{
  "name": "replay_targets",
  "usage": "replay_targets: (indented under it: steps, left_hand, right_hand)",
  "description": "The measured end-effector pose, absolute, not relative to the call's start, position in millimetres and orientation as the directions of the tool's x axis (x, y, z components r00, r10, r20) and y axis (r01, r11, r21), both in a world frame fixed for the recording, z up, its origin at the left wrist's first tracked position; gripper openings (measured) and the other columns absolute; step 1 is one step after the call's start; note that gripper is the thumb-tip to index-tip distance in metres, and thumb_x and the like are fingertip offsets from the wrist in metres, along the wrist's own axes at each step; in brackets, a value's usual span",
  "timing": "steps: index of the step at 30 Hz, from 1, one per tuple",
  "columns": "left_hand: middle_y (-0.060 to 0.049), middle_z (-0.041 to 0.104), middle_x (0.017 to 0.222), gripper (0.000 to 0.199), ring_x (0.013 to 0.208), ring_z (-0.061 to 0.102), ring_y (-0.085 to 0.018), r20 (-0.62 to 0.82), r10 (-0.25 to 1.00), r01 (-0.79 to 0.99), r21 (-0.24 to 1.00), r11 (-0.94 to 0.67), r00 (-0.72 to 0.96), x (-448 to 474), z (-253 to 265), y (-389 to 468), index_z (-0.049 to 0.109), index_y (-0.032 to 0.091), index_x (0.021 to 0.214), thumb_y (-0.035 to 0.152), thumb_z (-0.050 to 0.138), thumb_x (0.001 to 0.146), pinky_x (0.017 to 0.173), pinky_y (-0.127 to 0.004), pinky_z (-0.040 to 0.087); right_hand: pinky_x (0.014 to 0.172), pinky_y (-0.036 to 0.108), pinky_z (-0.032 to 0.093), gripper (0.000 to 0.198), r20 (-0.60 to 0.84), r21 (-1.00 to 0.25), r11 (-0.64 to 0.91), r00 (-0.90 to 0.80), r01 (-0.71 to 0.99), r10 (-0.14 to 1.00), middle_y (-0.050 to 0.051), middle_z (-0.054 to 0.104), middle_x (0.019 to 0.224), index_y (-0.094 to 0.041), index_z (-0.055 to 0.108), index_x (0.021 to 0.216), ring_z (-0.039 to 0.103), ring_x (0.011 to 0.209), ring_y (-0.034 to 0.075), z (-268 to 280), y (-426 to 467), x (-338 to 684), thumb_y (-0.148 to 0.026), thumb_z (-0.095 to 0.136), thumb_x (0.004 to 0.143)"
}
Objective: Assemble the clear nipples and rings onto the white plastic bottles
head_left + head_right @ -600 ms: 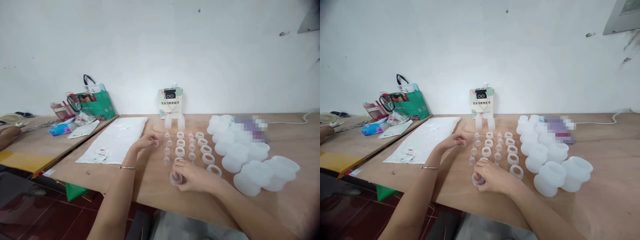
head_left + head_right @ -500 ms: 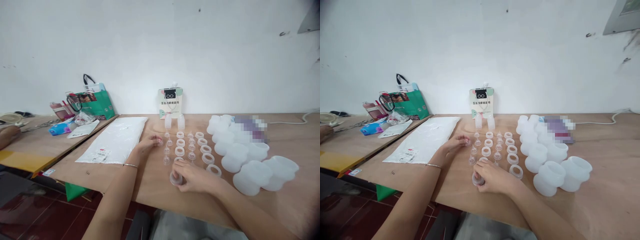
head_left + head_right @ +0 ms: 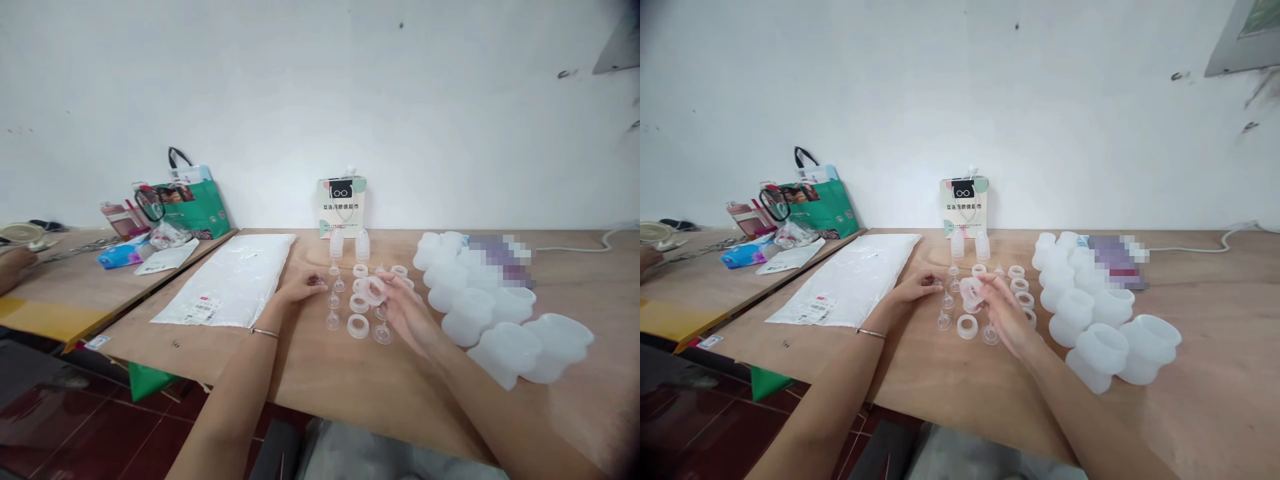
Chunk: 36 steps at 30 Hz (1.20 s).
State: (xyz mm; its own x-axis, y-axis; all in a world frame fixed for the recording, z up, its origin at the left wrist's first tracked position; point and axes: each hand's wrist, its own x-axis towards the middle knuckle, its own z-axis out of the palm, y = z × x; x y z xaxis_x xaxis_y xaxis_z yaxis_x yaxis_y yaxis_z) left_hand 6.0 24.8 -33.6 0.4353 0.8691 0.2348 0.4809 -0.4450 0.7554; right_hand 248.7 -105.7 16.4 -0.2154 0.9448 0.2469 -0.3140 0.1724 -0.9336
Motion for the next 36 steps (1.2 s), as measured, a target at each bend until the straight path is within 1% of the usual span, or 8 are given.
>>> replay_targets:
  steps: [3,6,9,18,22,29,32,36]
  left_hand:
    - [-0.005,0.061,0.088,0.033,0.081,0.054,-0.017,0.237,0.854,0.471,0.75,-0.463,0.463,6,-32,22,0.062,0.015,0.086,0.035,0.07,0.061,0.075,-0.03,0.043]
    - [-0.005,0.061,0.088,0.03,0.083,0.054,-0.018,0.239,0.857,0.47,0.753,-0.461,0.457,6,-33,24,0.062,0.015,0.087,0.03,0.069,0.061,0.078,-0.031,0.043]
    - [-0.005,0.06,0.087,0.028,0.083,0.054,-0.017,0.24,0.872,0.472,0.764,-0.441,0.426,7,-38,28,0.061,0.015,0.086,0.029,0.068,0.063,0.079,-0.032,0.044]
    - [-0.003,0.058,0.08,0.039,0.074,0.053,-0.015,0.28,0.905,0.478,0.777,-0.41,0.321,4,-44,29,0.059,0.013,0.086,0.035,0.072,0.057,0.074,-0.032,0.045]
    - [-0.002,0.059,0.073,0.032,0.07,0.054,-0.014,0.3,0.896,0.445,0.788,-0.426,0.328,5,-41,27,0.059,0.013,0.073,0.035,0.074,0.054,0.069,-0.03,0.046]
    - [-0.008,0.057,0.101,0.029,0.082,0.057,-0.013,0.498,0.857,0.378,0.773,-0.509,0.134,32,-3,-3,0.052,0.016,0.098,0.033,0.057,0.075,0.077,-0.031,0.047]
    - [-0.01,0.048,0.121,0.029,0.082,0.056,-0.012,0.671,0.716,0.367,0.627,-0.687,0.193,53,20,-35,0.055,0.018,0.104,0.028,0.056,0.077,0.078,-0.03,0.047]
    - [-0.006,0.062,0.099,0.037,0.076,0.057,-0.012,0.667,0.625,0.349,0.519,-0.781,0.406,72,34,-72,0.053,0.02,0.112,0.03,0.058,0.077,0.072,-0.026,0.048]
  right_hand:
    - [0.066,0.026,0.049,0.017,0.048,-0.778,-0.128,-0.261,-0.615,0.964,0.004,0.062,0.084,-0.02,0.053,0.088,0.06,0.073,0.015,19,-96,252,-0.031,0.043,0.081]
    - [0.068,0.025,0.052,0.019,-0.06,-0.65,-0.286,-0.328,-0.704,0.943,0.007,0.065,0.078,-0.016,0.056,0.088,0.063,0.072,0.015,18,-92,252,-0.025,0.039,0.084]
    - [0.069,0.022,0.054,0.021,-0.103,-0.579,-0.345,-0.354,-0.738,0.93,0.009,0.066,0.075,-0.013,0.056,0.089,0.065,0.074,0.014,13,-92,250,-0.02,0.036,0.086]
    - [0.067,0.02,0.056,0.022,-0.097,-0.595,-0.364,-0.386,-0.716,0.917,0.009,0.067,0.081,-0.012,0.054,0.097,0.067,0.074,0.014,7,-89,247,-0.026,0.04,0.089]
    - [0.069,0.018,0.056,0.018,-0.099,-0.557,-0.358,-0.368,-0.749,0.925,0.009,0.067,0.087,-0.014,0.054,0.095,0.066,0.077,0.012,7,-87,249,-0.026,0.044,0.088]
    - [0.07,0.021,0.057,0.019,-0.125,-0.498,-0.356,-0.341,-0.79,0.932,0.009,0.067,0.09,-0.013,0.053,0.101,0.066,0.085,0.015,7,-85,249,-0.023,0.047,0.086]
    - [0.071,0.022,0.057,0.019,-0.119,-0.5,-0.332,-0.317,-0.8,0.941,0.008,0.067,0.09,-0.013,0.054,0.1,0.066,0.085,0.015,6,-84,250,-0.022,0.049,0.085]
    - [0.071,0.02,0.056,0.013,-0.109,-0.523,-0.296,-0.281,-0.8,0.953,0.006,0.068,0.089,-0.016,0.056,0.094,0.066,0.081,0.013,4,-82,250,-0.021,0.053,0.083]
